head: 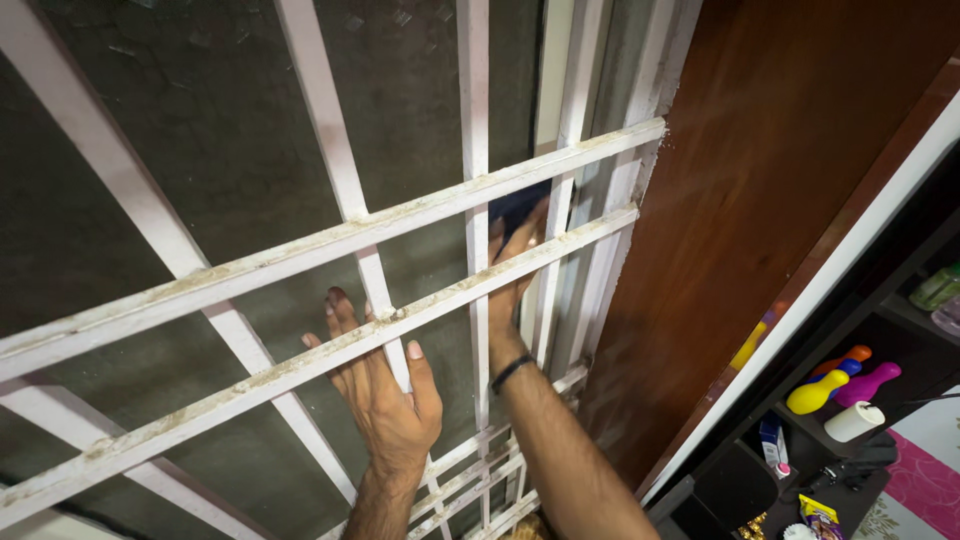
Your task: The person cleans a white metal window grille using a dark cloth and a spray bottle. They repeatedly spray the cloth and wipe the horizontal and vertical bars of the grille in a systematic manner.
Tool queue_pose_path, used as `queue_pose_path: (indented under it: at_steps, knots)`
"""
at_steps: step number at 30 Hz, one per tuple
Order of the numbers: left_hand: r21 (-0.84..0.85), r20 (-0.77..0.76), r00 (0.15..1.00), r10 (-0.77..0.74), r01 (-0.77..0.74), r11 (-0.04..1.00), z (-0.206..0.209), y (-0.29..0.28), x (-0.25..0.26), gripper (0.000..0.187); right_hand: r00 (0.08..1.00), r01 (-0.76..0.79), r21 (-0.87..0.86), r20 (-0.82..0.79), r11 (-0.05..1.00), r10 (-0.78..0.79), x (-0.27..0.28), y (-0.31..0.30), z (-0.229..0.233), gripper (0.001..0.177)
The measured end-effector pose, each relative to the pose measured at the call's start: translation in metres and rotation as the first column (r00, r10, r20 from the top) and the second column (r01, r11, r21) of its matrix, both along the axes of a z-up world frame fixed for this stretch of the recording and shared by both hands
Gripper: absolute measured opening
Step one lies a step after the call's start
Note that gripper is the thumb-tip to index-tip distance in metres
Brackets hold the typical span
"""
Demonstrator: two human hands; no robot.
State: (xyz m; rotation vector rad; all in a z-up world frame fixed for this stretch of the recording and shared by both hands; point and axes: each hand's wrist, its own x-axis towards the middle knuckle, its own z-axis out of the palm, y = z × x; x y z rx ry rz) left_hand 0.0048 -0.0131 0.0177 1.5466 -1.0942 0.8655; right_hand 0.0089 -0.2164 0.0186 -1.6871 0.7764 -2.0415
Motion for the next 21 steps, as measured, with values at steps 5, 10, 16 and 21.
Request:
queue_pose_path:
  at_steps: [5, 10, 16, 21]
  knots:
    - [0.009, 0.006, 1.000, 0.000, 0.000, 1.000, -0.001, 0.000, 0.001, 0.058, 0.947, 0.243, -0.058, -0.204, 0.968, -0.250, -0.017, 0.004, -0.005, 0.057]
    - [0.003, 0.001, 1.000, 0.003, -0.003, 1.000, 0.001, 0.000, 0.000, 0.057, 0.873, -0.436, 0.268, 0.358, 0.859, 0.332, -0.040, 0.049, -0.027, 0.044]
    - [-0.006, -0.009, 1.000, -0.012, 0.012, 1.000, -0.001, 0.001, -0.003, 0.057, 0.970, -0.019, 0.063, -0.239, 0.998, 0.033, -0.058, 0.074, -0.051, 0.040]
    - [-0.012, -0.017, 1.000, -0.026, 0.026, 1.000, 0.001, 0.001, -0.004, 0.059, 0.980, -0.124, 0.107, -0.145, 0.986, 0.139, -0.040, 0.039, -0.044, 0.046]
